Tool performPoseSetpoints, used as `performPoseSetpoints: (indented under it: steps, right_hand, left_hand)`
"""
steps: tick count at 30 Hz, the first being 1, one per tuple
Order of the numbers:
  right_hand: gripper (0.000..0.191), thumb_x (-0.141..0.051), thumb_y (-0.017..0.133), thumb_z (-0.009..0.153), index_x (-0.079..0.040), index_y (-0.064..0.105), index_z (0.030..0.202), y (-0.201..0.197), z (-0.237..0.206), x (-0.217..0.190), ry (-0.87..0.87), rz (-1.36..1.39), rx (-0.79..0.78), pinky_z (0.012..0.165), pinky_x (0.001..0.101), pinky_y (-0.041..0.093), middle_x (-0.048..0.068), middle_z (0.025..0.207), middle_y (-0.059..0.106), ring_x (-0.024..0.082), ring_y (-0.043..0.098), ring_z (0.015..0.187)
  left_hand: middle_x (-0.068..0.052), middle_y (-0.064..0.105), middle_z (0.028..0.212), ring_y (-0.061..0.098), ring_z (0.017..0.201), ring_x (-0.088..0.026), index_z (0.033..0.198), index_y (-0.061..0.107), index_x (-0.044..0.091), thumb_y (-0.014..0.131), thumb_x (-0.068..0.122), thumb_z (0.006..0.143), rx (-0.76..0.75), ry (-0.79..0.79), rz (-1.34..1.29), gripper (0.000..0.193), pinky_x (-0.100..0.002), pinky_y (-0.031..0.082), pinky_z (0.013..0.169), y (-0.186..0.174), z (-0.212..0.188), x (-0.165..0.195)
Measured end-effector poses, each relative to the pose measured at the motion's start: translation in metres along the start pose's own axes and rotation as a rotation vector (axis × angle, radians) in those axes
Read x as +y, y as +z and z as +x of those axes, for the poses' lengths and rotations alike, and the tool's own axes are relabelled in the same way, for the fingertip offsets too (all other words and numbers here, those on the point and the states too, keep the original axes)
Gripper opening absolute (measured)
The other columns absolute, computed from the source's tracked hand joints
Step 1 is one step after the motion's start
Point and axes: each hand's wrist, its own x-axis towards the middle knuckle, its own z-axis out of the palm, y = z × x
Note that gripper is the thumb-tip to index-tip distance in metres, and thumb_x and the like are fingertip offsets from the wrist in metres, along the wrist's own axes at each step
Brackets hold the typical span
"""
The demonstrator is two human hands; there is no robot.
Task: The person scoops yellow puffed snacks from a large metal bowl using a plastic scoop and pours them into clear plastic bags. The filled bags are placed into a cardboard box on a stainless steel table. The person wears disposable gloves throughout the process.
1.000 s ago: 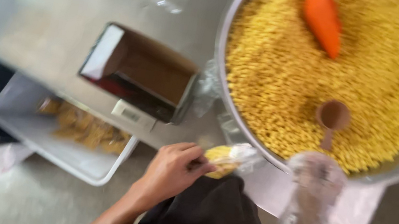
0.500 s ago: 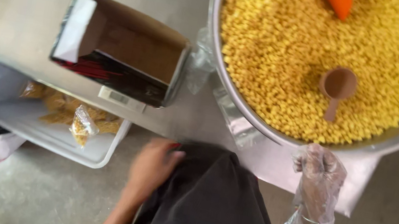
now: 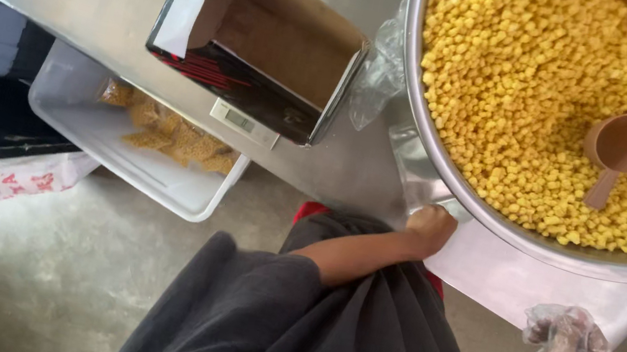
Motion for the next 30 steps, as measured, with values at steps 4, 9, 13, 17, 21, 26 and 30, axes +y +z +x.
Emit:
performPoseSetpoints:
  steps: [4,9,13,17,21,26,30]
  right_hand:
    - [0.026,-0.014,0.057,0.114,0.005,0.069,0.100,0.003,0.015,0.012,0.040,-0.090,-0.036,0.066,0.0264,0.048,0.007,0.083,0.067,0.012,0.058,0.069]
    - [0.029,-0.023,0.067,0.107,0.001,0.073,0.091,0.020,0.040,0.019,-0.066,-0.164,-0.127,0.057,0.0283,0.046,0.007,0.075,0.067,0.013,0.058,0.065]
    - [0.032,-0.029,0.070,0.102,0.000,0.073,0.089,0.029,0.038,0.017,-0.147,-0.342,-0.159,0.059,0.0311,0.048,0.009,0.073,0.065,0.014,0.060,0.066]
    - [0.039,-0.035,0.068,0.103,0.000,0.072,0.086,0.034,0.034,0.016,-0.055,-0.358,-0.234,0.063,0.0346,0.048,0.013,0.072,0.065,0.018,0.057,0.068]
    - [0.033,-0.036,0.064,0.097,-0.006,0.077,0.099,0.052,0.039,0.020,0.035,-0.472,-0.435,0.062,0.0344,0.053,0.009,0.082,0.074,0.018,0.065,0.066]
    - [0.044,-0.037,0.071,0.093,0.003,0.066,0.111,0.091,0.041,0.034,0.278,-0.311,-0.529,0.064,0.0347,0.057,0.012,0.088,0.072,0.021,0.071,0.068]
    - [0.035,-0.025,0.063,0.094,0.007,0.070,0.105,0.103,0.041,0.055,0.408,0.059,-0.656,0.062,0.0318,0.058,0.016,0.082,0.073,0.020,0.069,0.068]
  left_hand:
    - [-0.016,0.075,0.105,0.074,0.100,-0.035,0.102,0.076,0.009,0.060,0.008,0.096,0.009,-0.138,-0.301,0.017,-0.046,0.061,0.082,-0.020,0.003,-0.020]
    - [-0.019,0.072,0.099,0.070,0.095,-0.039,0.094,0.068,0.001,0.080,0.027,0.080,0.093,0.032,-0.413,0.032,-0.050,0.056,0.080,-0.021,0.010,-0.042]
    - [-0.022,0.069,0.091,0.066,0.088,-0.041,0.091,0.063,-0.001,0.077,0.019,0.088,0.269,0.257,-0.606,0.024,-0.052,0.052,0.076,-0.009,0.006,-0.052]
    - [-0.018,0.065,0.070,0.065,0.066,-0.036,0.076,0.058,-0.001,0.082,0.021,0.081,0.097,-0.015,-0.755,0.033,-0.049,0.051,0.065,-0.007,-0.002,-0.061]
    - [-0.018,0.062,0.064,0.062,0.059,-0.036,0.069,0.057,-0.001,0.087,0.024,0.076,0.060,-0.010,-0.741,0.040,-0.047,0.050,0.061,-0.008,-0.005,-0.057]
    - [-0.017,0.066,0.073,0.064,0.068,-0.036,0.074,0.063,0.003,0.085,0.020,0.081,0.136,0.202,-0.669,0.029,-0.045,0.051,0.061,-0.002,-0.027,-0.054]
    - [-0.013,0.063,0.066,0.060,0.060,-0.028,0.071,0.059,0.002,0.084,0.018,0.075,0.048,0.150,-0.706,0.030,-0.041,0.050,0.058,-0.006,-0.048,-0.058]
